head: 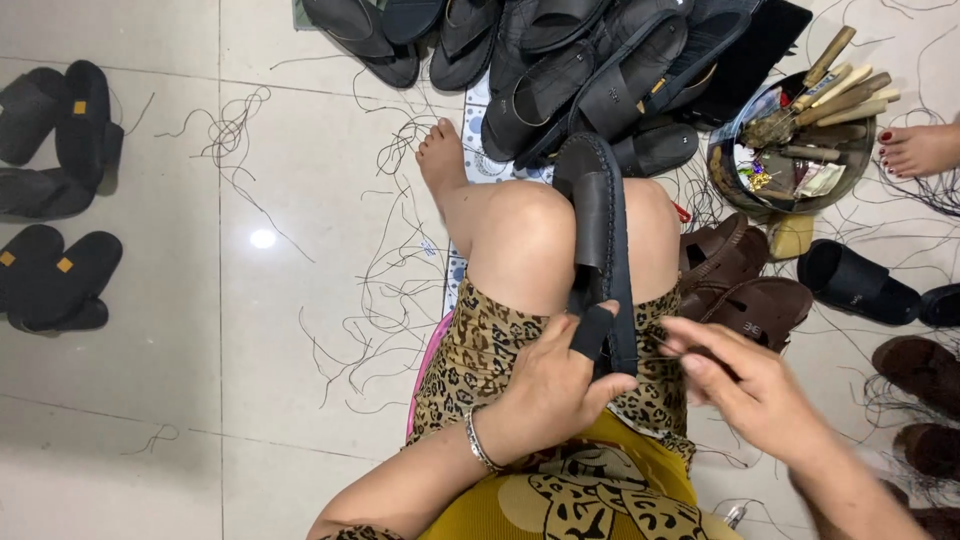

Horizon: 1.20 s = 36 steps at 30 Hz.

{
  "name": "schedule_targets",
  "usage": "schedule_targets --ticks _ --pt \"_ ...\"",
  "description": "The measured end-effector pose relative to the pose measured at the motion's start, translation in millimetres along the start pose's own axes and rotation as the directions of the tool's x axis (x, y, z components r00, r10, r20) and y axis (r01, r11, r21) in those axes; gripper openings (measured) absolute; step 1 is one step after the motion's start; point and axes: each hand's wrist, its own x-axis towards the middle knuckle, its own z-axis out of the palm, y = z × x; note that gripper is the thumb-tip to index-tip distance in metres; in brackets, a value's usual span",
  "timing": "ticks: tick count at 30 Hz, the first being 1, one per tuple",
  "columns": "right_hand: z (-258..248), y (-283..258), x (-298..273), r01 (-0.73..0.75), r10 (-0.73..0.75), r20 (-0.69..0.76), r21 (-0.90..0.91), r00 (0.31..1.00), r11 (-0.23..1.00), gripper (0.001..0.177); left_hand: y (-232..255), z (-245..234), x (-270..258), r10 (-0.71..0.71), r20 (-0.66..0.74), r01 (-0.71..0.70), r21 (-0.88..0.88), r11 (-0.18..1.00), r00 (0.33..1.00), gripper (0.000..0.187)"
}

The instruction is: A person sitting on the floor is stitching the components of a black sandal together using a needle and thread.

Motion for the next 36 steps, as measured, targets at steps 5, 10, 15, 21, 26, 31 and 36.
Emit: schedule_targets --ticks 5,10,15,21,26,31,36 --pt "34 -15 18 0.291 -0.319 -0.236 0.946 0.918 0.139 0.037 -14 23 -5 0.119 -0.090 -0.103 0.165 0.981 0.989 0.096" --pt "8 -7 9 0.193 0.003 -0.228 0.831 0.974 0.521 0.028 -34 31 -3 0.001 -0.051 0.005 0.122 0.993 0.999 0.092" --pt "29 -17 13 0.209 -0.125 -0.216 0.429 0.968 0.879 0.029 -39 38 -1 0.049 -0.104 -0.041 0.074 0.996 0.993 0.089" --pt "62 -11 27 0.140 -0.105 -0.116 0.956 0.988 0.259 0.021 -32 28 1 0.066 -0.112 -0.065 0.012 0.998 0.991 0.084" --pt "68 -3 22 -0.009 -0.009 0.011 0.980 1.000 0.198 0.028 -37 37 3 0.160 -0.213 -0.135 0.127 0.983 0.964 0.077" --pt "30 9 -9 0.089 -0.156 -0.042 0.947 0.987 0.310 0.033 -34 32 2 0.128 -0.194 -0.105 0.123 0.987 0.973 0.076" --pt "-4 228 -80 0.063 -0.076 -0.063 0.998 0.995 -0.003 0.019 -33 26 0 0.155 -0.237 -0.131 0.115 0.985 0.959 0.074"
